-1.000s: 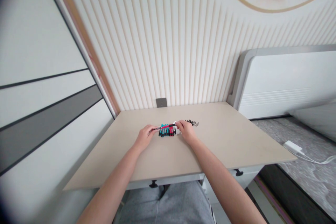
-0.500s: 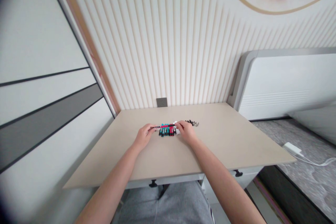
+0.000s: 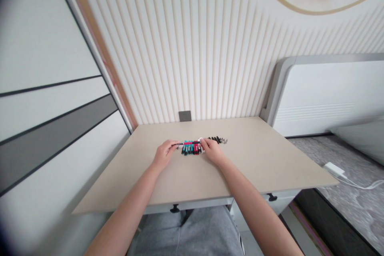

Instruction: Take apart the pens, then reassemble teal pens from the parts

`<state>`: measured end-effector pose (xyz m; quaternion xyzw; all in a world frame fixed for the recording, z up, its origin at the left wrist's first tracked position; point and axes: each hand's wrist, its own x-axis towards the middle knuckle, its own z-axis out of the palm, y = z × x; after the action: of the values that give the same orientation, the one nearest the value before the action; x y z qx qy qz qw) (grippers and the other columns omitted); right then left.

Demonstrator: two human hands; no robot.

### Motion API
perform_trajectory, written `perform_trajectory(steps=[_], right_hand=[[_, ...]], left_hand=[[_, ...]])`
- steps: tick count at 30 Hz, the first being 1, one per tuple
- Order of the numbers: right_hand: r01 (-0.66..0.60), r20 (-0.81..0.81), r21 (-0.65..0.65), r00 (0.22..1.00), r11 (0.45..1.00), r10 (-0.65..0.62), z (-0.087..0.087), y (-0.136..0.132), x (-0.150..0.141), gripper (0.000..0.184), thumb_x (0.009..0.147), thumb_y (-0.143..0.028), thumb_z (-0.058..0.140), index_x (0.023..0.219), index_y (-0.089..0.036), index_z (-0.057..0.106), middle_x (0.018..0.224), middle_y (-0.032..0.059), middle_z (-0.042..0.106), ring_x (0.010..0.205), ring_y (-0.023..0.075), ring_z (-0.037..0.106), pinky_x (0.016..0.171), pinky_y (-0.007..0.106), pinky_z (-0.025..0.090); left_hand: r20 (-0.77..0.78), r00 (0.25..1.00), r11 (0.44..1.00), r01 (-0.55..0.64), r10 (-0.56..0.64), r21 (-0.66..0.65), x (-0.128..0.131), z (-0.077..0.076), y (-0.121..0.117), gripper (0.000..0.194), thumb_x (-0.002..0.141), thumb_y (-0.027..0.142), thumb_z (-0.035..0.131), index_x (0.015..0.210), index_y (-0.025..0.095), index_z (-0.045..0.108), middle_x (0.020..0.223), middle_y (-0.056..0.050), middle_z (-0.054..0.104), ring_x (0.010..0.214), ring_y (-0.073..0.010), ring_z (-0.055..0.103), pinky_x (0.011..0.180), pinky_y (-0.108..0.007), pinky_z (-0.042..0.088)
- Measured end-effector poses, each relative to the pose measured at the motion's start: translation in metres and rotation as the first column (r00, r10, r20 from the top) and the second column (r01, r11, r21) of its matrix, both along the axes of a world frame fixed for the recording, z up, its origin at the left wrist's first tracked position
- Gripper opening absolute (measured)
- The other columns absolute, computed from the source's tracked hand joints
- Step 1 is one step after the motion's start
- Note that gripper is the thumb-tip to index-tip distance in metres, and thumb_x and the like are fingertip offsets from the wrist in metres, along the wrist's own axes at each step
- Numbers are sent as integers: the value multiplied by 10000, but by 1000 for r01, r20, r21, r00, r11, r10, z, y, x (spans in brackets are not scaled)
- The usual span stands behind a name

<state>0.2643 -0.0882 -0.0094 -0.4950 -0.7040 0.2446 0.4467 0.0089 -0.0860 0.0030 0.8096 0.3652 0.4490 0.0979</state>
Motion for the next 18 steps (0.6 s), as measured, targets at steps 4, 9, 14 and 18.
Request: perform_trajectory(steps=[4, 9, 14, 18], right_hand=[[15, 46, 33, 999, 999, -16, 1, 0, 3, 459, 930, -494, 346, 623, -202, 522, 566, -1, 508, 554, 150, 461, 551, 260, 323], [24, 141, 79, 989, 997, -35, 8, -5, 7, 429, 941, -439, 350, 642, -200, 542, 587, 13, 533, 570, 154, 474, 558, 261, 314], [2, 195, 117, 981, 993, -25, 11, -7, 8, 420, 954, -423, 339, 673, -195, 551, 620, 17, 552, 601, 153, 490, 593, 262, 320], [0, 103, 60, 995, 998, -7, 5, -6, 0, 467, 952, -496, 312, 684, -192, 544, 610, 3, 528, 593, 149, 477, 576, 255, 317]], left_hand=[[11, 1000, 995, -9, 10, -98, 1, 1, -1, 195, 938, 276, 507, 1018, 211, 673, 935, -38, 707, 871, -168, 648, 820, -280, 494], [29, 999, 976, -9, 15, -217, 2, 2, -3, 216, 924, 317, 524, 1007, 205, 689, 921, -29, 725, 837, -174, 657, 777, -268, 493], [13, 1000, 964, -5, 9, -267, 2, -1, -2, 220, 923, 318, 522, 1008, 197, 684, 860, -15, 722, 754, -162, 645, 704, -254, 486], [36, 998, 988, -48, 54, -150, 2, 0, -1, 186, 927, 285, 519, 987, 200, 673, 900, -28, 707, 826, -167, 644, 787, -279, 495]])
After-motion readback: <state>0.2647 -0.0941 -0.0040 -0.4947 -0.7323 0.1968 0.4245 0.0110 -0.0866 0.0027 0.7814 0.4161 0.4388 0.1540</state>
